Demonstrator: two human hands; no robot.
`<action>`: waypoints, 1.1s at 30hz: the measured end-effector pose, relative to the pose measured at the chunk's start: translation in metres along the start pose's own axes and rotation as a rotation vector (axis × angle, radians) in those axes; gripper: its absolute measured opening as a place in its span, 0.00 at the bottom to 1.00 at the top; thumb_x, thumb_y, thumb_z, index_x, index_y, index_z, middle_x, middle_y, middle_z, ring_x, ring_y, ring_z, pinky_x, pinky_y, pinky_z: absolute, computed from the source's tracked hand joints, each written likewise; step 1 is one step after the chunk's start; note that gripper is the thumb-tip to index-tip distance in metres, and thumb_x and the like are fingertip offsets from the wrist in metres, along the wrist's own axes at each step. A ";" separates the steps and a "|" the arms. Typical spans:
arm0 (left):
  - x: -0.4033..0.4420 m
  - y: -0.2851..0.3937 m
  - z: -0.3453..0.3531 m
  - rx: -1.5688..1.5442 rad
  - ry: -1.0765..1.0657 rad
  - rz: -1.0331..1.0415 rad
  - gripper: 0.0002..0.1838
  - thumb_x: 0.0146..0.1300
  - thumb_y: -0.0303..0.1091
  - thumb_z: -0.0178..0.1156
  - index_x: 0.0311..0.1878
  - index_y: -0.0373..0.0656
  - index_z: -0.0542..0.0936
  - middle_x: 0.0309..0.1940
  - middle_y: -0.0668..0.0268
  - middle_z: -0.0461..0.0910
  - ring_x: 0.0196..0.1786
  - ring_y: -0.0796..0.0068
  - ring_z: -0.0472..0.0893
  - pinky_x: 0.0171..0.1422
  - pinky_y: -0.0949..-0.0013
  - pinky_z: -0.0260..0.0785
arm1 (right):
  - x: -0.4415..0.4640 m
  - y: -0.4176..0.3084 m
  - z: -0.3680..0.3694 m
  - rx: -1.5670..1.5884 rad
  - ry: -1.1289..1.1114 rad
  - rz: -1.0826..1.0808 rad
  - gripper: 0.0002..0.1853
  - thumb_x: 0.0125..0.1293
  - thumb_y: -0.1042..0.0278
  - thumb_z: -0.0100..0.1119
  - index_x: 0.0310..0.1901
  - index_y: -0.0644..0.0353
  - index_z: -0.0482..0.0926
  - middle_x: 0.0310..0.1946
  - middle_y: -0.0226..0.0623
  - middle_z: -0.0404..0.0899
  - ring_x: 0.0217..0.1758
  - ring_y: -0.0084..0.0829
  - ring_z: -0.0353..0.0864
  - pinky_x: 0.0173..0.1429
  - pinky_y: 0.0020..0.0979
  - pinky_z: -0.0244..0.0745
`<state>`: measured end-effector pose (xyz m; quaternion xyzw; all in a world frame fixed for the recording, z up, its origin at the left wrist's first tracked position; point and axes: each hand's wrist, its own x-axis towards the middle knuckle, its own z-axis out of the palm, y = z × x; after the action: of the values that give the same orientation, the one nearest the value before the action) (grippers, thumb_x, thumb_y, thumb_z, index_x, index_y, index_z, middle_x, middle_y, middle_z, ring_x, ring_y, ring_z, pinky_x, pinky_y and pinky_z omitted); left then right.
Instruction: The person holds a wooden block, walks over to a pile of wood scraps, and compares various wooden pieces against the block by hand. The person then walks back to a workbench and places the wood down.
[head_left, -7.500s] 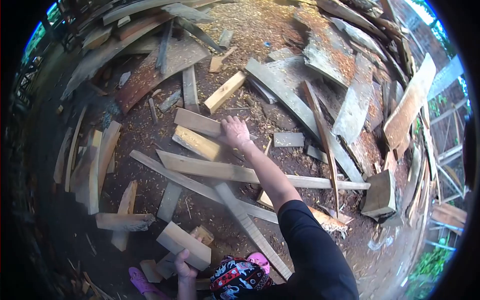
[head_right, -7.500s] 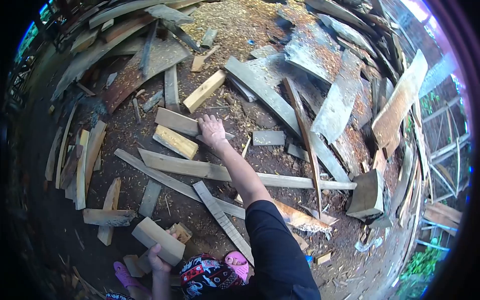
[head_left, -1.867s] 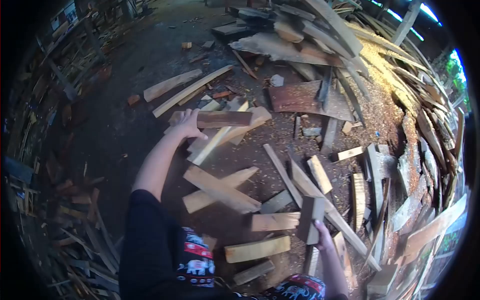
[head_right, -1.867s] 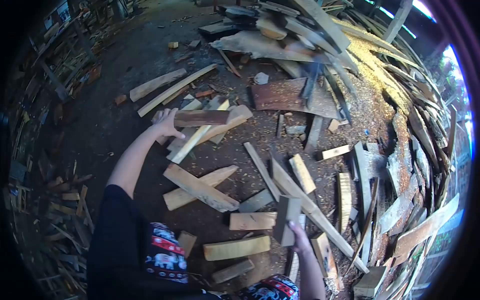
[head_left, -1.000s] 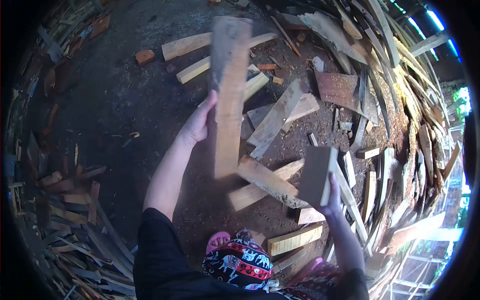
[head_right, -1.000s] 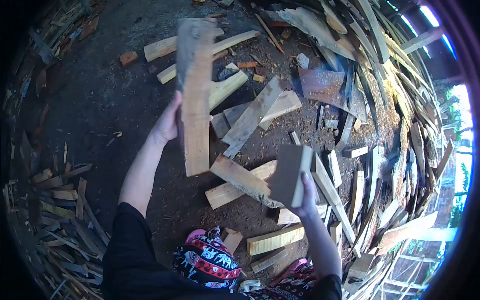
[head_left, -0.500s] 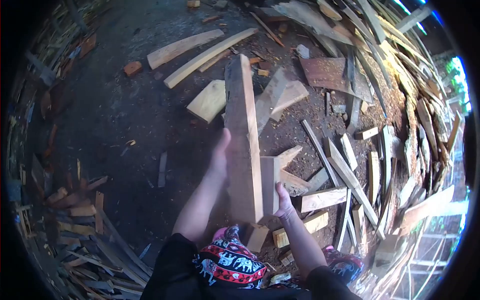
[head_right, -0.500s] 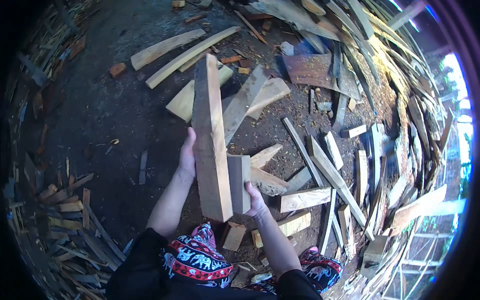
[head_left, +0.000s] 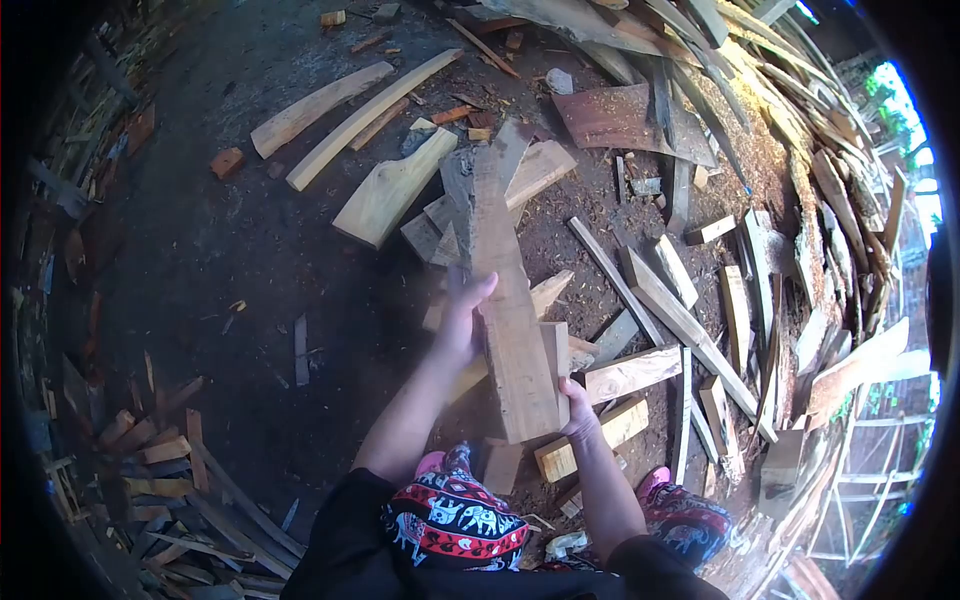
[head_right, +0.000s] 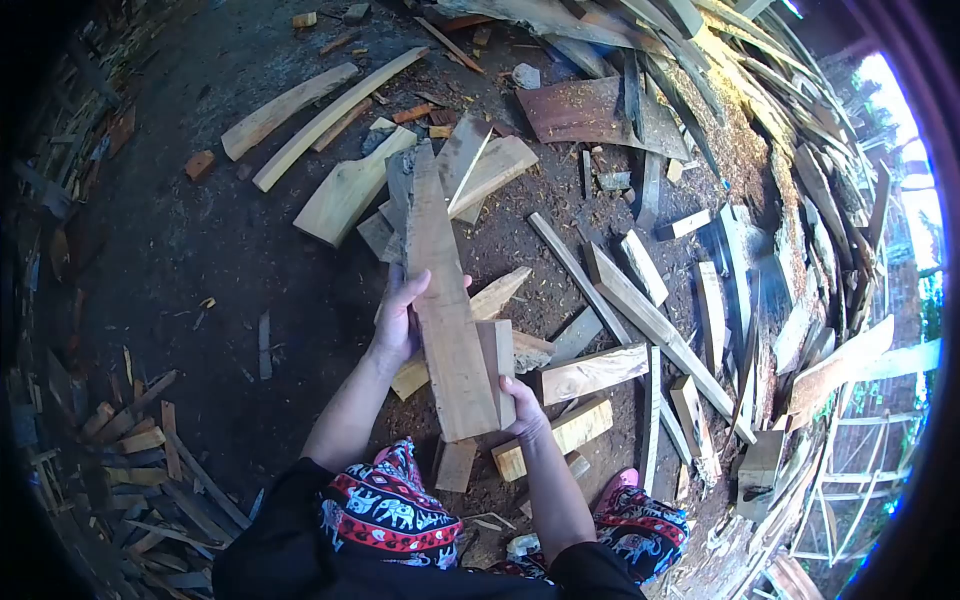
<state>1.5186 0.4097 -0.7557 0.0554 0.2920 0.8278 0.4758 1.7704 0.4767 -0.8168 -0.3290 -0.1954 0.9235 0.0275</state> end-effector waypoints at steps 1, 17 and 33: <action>-0.001 -0.001 -0.002 0.002 -0.003 0.001 0.30 0.64 0.37 0.61 0.65 0.47 0.59 0.55 0.54 0.74 0.54 0.54 0.80 0.56 0.53 0.77 | -0.002 -0.004 -0.003 0.000 -0.002 -0.003 0.46 0.51 0.49 0.73 0.66 0.66 0.65 0.57 0.49 0.76 0.58 0.45 0.78 0.64 0.47 0.73; -0.012 -0.004 -0.039 -0.147 -0.178 -0.198 0.24 0.72 0.49 0.53 0.63 0.45 0.72 0.51 0.68 0.79 0.54 0.75 0.79 0.58 0.67 0.72 | -0.005 -0.032 0.032 0.183 -0.346 -0.244 0.50 0.59 0.35 0.62 0.71 0.65 0.57 0.64 0.55 0.68 0.65 0.54 0.71 0.70 0.51 0.66; 0.020 -0.048 0.010 0.509 0.342 0.196 0.26 0.71 0.46 0.57 0.61 0.34 0.72 0.53 0.64 0.76 0.57 0.77 0.72 0.65 0.72 0.62 | 0.012 0.026 0.018 0.398 -0.159 -0.002 0.47 0.52 0.41 0.68 0.69 0.60 0.63 0.63 0.50 0.71 0.64 0.50 0.72 0.70 0.57 0.63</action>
<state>1.5483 0.4483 -0.7772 0.0606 0.5587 0.7674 0.3087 1.7517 0.4491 -0.8209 -0.2430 -0.0110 0.9669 0.0772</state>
